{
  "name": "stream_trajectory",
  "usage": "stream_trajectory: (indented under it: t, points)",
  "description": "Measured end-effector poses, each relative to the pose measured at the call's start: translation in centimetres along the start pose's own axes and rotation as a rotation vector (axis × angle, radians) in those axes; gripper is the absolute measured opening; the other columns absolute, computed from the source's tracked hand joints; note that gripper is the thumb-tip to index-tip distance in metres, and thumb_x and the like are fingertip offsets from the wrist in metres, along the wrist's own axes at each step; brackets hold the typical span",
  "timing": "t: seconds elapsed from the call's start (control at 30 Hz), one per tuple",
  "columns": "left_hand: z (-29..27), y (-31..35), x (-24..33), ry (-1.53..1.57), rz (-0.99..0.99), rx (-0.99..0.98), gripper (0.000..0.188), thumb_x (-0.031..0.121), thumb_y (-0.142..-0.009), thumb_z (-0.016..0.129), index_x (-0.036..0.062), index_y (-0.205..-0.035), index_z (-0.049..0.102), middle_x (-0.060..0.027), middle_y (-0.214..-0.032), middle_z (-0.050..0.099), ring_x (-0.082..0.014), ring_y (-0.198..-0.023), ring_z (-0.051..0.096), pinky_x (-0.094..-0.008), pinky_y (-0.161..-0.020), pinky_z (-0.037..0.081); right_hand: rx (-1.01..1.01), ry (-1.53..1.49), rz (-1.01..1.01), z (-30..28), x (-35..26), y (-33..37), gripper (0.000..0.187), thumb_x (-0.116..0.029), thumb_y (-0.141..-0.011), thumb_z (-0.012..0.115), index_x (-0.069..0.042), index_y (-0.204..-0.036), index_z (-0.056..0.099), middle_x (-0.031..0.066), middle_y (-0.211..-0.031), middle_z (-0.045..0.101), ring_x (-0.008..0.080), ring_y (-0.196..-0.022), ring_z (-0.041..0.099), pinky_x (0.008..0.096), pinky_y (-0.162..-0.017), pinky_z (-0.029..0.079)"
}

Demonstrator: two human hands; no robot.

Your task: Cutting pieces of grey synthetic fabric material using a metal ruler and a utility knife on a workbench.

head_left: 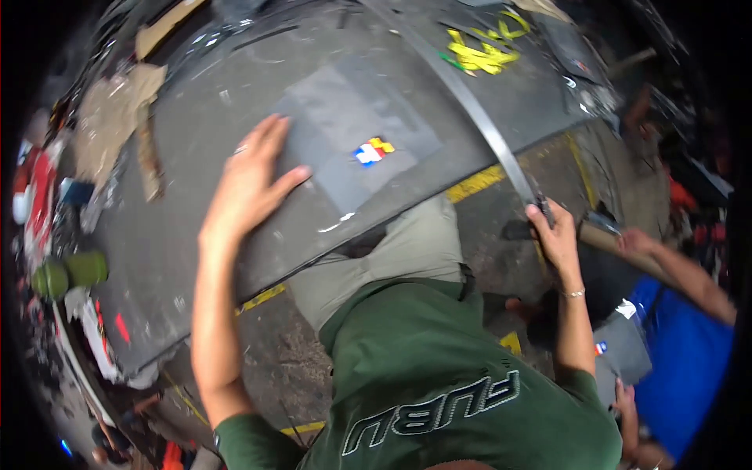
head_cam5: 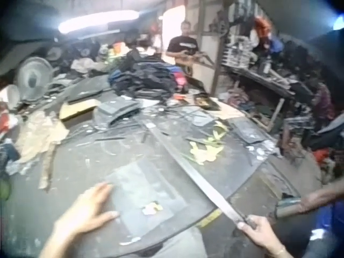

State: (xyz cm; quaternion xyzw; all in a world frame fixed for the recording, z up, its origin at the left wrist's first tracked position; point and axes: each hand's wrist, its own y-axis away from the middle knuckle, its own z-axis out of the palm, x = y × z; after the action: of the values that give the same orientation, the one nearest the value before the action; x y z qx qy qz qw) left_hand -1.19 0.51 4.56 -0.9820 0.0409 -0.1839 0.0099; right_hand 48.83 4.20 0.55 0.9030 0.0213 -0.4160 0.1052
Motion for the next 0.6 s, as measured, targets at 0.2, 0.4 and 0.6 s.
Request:
stream_trajectory:
  t: [0.2, 0.4, 0.6]
  points:
    - [0.5, 1.9, -1.2, -0.032, -0.044, -0.078, 0.101, 0.054, -0.079, 0.081, 0.0078, -0.159, 0.039, -0.0161, -0.167, 0.034, -0.0358, -0.157, 0.027, -0.0538, -0.127, 0.022, 0.088, -0.12, -0.137, 2.1, -0.8, 0.7, 0.028, -0.027, -0.1, 0.072, 0.0, -0.092, 0.067, -0.0034, -0.072, 0.05, 0.006, -0.071, 0.045, 0.0279, -0.062, 0.04]
    - [2.1, 1.9, 0.8, -0.197, -0.088, -0.077, 0.103, 0.06, -0.082, 0.077, 0.008, -0.161, 0.037, -0.0159, -0.169, 0.031, -0.0348, -0.158, 0.023, -0.0536, -0.129, 0.015, 0.079, -0.084, -0.138, 3.4, -2.6, 1.3, 0.03, -0.028, -0.102, 0.069, -0.001, -0.091, 0.065, -0.006, -0.076, 0.052, 0.0057, -0.074, 0.044, 0.0251, -0.066, 0.038]
    - [4.6, 0.4, 3.5, -0.168, -0.085, 0.014, 0.107, 0.065, -0.085, 0.073, 0.0013, -0.16, 0.033, -0.0199, -0.168, 0.03, -0.0334, -0.158, 0.023, -0.052, -0.129, 0.015, 0.075, -0.221, -0.234, 9.0, -7.7, 4.5, 0.041, -0.037, -0.1, 0.071, -0.003, -0.084, 0.054, -0.0031, -0.069, 0.043, 0.0076, -0.067, 0.04, 0.0282, -0.059, 0.035]
